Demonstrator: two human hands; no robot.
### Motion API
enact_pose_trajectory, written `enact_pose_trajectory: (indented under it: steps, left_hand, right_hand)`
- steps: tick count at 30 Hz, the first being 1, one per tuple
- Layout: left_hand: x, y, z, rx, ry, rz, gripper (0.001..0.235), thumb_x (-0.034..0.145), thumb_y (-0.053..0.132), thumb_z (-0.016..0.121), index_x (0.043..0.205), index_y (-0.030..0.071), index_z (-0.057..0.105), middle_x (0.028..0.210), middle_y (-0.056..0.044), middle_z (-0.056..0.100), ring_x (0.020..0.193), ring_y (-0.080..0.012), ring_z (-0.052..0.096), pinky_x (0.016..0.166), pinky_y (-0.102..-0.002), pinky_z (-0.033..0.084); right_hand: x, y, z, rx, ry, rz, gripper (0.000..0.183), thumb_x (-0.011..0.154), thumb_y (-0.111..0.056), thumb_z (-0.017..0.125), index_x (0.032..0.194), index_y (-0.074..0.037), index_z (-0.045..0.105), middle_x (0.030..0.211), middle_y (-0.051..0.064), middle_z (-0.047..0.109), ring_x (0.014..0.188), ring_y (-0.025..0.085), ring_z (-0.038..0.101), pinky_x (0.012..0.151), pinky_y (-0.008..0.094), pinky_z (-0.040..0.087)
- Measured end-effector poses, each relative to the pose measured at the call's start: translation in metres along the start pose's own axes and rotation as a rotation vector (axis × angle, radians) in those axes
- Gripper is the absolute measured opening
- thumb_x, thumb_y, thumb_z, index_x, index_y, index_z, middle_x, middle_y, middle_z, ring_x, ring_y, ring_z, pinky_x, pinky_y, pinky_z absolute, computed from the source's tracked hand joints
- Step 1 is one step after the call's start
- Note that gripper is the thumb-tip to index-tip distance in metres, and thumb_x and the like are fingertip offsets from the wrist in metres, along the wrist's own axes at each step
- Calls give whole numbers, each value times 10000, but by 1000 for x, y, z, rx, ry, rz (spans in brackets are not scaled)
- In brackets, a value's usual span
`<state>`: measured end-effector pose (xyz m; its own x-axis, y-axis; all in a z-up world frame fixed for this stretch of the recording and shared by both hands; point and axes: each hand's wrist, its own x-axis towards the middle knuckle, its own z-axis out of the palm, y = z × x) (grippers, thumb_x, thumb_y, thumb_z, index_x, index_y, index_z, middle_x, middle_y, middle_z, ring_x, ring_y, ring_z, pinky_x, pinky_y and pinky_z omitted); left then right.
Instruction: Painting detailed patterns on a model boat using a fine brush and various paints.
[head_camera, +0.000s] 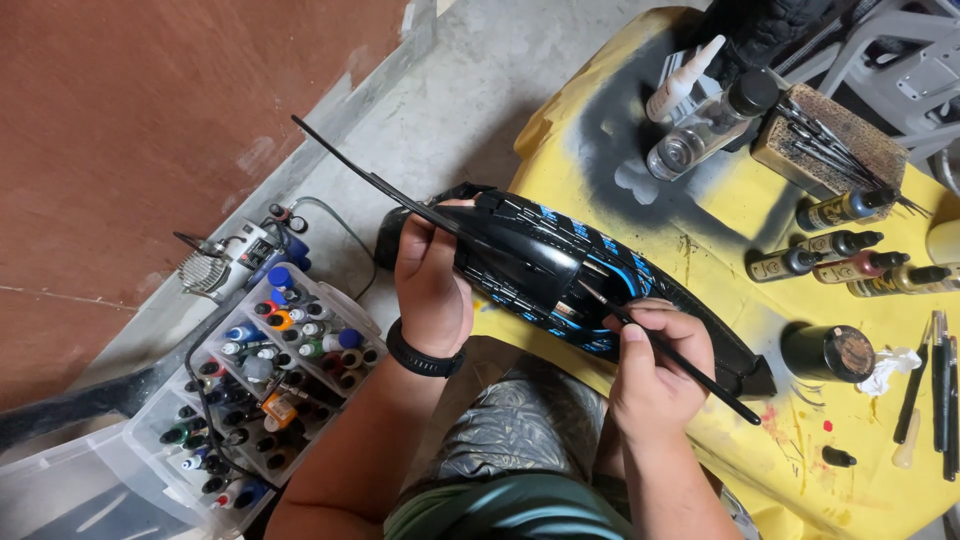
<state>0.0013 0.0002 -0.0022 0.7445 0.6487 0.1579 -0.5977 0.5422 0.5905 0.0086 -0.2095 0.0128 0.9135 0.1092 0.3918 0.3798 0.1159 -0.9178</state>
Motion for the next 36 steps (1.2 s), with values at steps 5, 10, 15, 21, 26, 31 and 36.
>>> enact_pose_trajectory:
  steps: [5, 10, 15, 21, 26, 31, 36]
  left_hand:
    - [0, 0, 0, -2, 2, -6, 154, 1058, 36, 510, 1131, 50, 645, 1183, -96, 705, 1089, -158, 631, 1039, -296, 451]
    - [0, 0, 0, -6, 1, -12, 157, 1054, 35, 513, 1132, 49, 648, 1187, -100, 704, 1100, -166, 627, 1046, -301, 447]
    - [0, 0, -1, -1, 7, -10, 161, 1051, 23, 505, 1122, 54, 646, 1187, -99, 705, 1100, -165, 626, 1048, -301, 442]
    - [0, 0, 0, -4, -8, -4, 154, 1055, 40, 515, 1136, 50, 646, 1194, -99, 696, 1108, -166, 621, 1050, -302, 440]
    - [0, 0, -1, 1, 1, -1, 150, 1056, 40, 520, 1134, 49, 648, 1190, -95, 703, 1101, -161, 628, 1044, -297, 446]
    - [0, -1, -1, 1, 10, 1, 135, 1056, 47, 529, 1121, 46, 648, 1184, -93, 705, 1091, -158, 629, 1034, -292, 449]
    - [0, 0, -1, -10, 8, -18, 138, 1055, 49, 528, 1129, 50, 645, 1192, -95, 702, 1097, -160, 627, 1037, -298, 450]
  right_hand:
    - [0, -1, -1, -19, -10, -3, 160, 944, 95, 540, 1079, 10, 533, 1144, 195, 610, 983, 234, 610, 902, 337, 605]
    - [0, -2, 0, -6, -13, -2, 168, 931, 105, 537, 1065, 3, 535, 1122, 186, 611, 981, 226, 606, 894, 323, 606]
    - [0, -2, 0, 2, -20, 8, 167, 935, 118, 525, 1057, 4, 531, 1118, 189, 615, 985, 225, 609, 885, 309, 607]
    - [-1, -1, -2, 8, -35, 10, 180, 922, 123, 522, 1051, -2, 531, 1126, 185, 612, 1012, 240, 611, 889, 316, 606]
    - [-1, 1, -4, 7, -49, 0, 177, 913, 117, 528, 1042, -4, 535, 1119, 185, 619, 1015, 241, 610, 884, 315, 599]
    - [0, 1, -4, 17, -68, -23, 174, 910, 106, 543, 1038, -13, 541, 1096, 178, 626, 1009, 239, 609, 877, 308, 590]
    - [1, -1, -4, -10, -88, -42, 183, 886, 94, 544, 1033, -15, 544, 1076, 174, 635, 997, 239, 603, 873, 316, 571]
